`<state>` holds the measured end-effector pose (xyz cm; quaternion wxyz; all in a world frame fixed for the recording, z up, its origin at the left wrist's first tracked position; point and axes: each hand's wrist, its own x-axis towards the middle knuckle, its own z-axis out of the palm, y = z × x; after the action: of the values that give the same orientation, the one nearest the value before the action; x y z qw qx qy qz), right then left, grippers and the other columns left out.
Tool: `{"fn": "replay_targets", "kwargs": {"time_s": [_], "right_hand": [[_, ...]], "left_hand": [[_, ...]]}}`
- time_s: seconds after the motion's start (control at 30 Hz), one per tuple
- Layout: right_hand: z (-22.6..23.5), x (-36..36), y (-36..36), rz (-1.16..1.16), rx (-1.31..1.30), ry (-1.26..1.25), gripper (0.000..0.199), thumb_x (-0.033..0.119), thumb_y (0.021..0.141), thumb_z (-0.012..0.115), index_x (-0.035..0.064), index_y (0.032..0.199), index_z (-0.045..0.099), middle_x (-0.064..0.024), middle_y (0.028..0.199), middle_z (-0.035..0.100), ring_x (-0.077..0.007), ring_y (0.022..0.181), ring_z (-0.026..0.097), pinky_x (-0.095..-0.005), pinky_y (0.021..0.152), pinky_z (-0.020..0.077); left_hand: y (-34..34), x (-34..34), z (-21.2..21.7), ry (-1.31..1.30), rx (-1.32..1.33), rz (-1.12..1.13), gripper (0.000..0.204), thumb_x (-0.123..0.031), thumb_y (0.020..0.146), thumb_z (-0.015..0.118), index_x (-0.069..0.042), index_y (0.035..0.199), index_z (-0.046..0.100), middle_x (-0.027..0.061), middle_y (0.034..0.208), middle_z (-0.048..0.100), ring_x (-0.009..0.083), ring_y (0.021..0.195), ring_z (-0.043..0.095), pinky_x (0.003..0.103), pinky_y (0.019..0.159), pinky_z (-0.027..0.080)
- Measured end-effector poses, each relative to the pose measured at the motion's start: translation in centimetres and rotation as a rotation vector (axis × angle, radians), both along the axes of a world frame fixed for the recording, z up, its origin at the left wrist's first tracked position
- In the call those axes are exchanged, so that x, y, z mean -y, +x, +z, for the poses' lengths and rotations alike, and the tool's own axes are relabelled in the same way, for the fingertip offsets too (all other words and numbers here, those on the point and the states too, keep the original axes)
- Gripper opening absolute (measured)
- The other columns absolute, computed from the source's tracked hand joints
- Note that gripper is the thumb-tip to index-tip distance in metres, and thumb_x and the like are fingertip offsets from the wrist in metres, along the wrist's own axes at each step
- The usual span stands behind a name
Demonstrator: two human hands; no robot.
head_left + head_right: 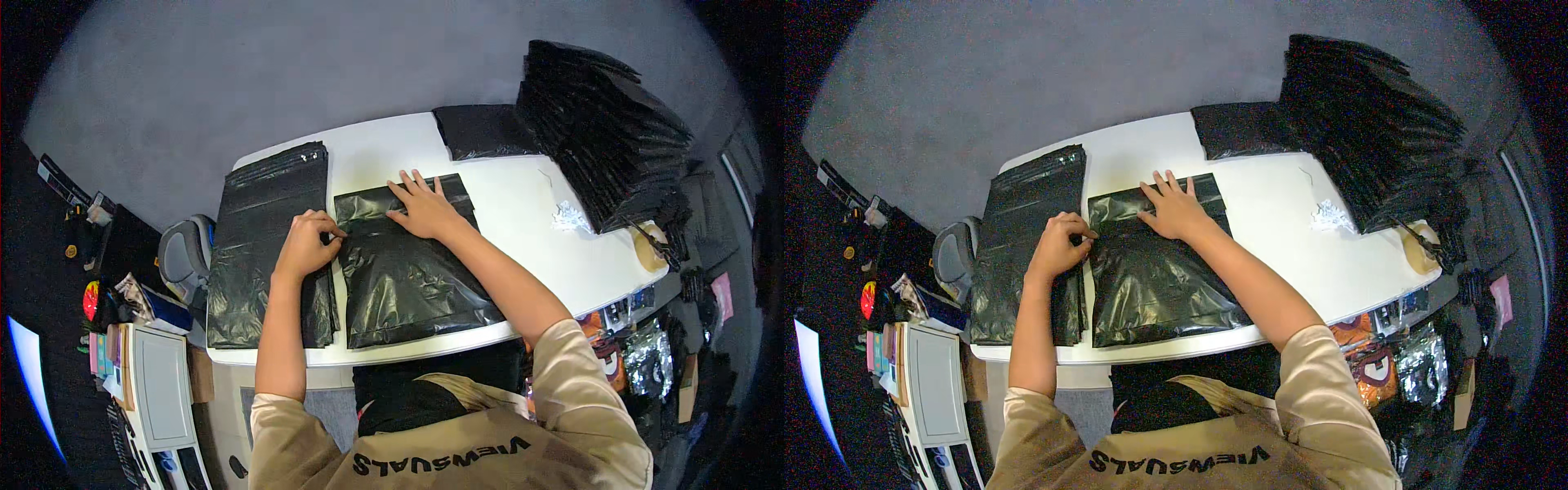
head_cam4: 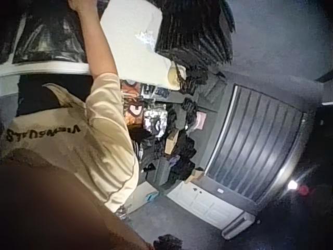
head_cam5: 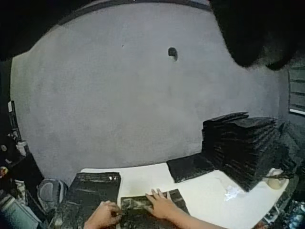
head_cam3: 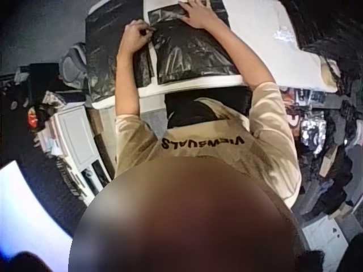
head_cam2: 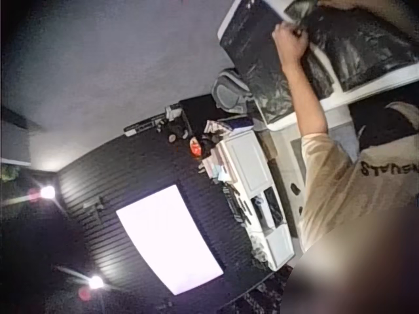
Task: Packing clothing items into black poly mailers and sealing them for shipment.
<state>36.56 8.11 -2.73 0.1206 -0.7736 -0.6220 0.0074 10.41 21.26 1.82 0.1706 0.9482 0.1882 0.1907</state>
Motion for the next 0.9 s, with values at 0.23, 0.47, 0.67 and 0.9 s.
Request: {"fn": "replay_targets", "kwargs": {"time_s": [0.23, 0.47, 0.67, 0.9], "right_hand": [[-0.6, 0.0, 0.1, -0.013, -0.009, -0.054, 0.077, 0.062, 0.109, 0.043, 0.0201, 0.172, 0.03, -0.0186, 0.179, 0.02, -0.0411, 0.166, 0.015, -0.0681, 0.13, 0.0134], [-1.7, -0.6, 0.3, 0.02, 0.063, -0.081, 0.077, 0.046, 0.104, 0.055, 0.0208, 0.172, 0.029, -0.017, 0.181, 0.015, -0.0425, 0.166, 0.013, -0.0737, 0.127, 0.0128], [-3.0, -1.0, 0.8, 0.017, 0.023, -0.053, 0.079, 0.033, 0.1, 0.054, 0.0162, 0.172, 0.027, -0.0168, 0.181, 0.013, -0.0424, 0.167, 0.01, -0.0735, 0.128, 0.0104], [-1.7, -0.4, 0.4, -0.048, -0.009, -0.114, 0.076, 0.04, 0.105, 0.05, 0.0182, 0.173, 0.025, -0.0152, 0.182, 0.012, -0.039, 0.167, 0.009, -0.0684, 0.13, 0.0085]], "left_hand": [[1.3, 0.4, 0.5, 0.089, 0.108, 0.013, 0.017, -0.014, 0.084, 0.079, -0.008, 0.1, 0.081, 0.012, 0.122, 0.07, 0.033, 0.114, 0.064, 0.045, 0.106, 0.048], [10.6, 4.2, -1.6, 0.14, -0.042, 0.01, 0.063, -0.044, 0.107, 0.058, 0.003, 0.149, 0.056, 0.0255, 0.155, 0.056, 0.0441, 0.151, 0.045, 0.055, 0.128, 0.03], [14.1, 5.8, -2.8, 0.039, -0.309, 0.18, 0.088, -0.066, 0.111, 0.032, 0.004, 0.165, 0.034, 0.0289, 0.171, 0.033, 0.0464, 0.16, 0.029, 0.064, 0.13, 0.02], [13.2, 5.6, -3.0, -0.07, -0.334, 0.224, 0.091, -0.071, 0.109, 0.028, -0.003, 0.17, 0.026, 0.0245, 0.177, 0.023, 0.0449, 0.164, 0.02, 0.068, 0.13, 0.012]]}}
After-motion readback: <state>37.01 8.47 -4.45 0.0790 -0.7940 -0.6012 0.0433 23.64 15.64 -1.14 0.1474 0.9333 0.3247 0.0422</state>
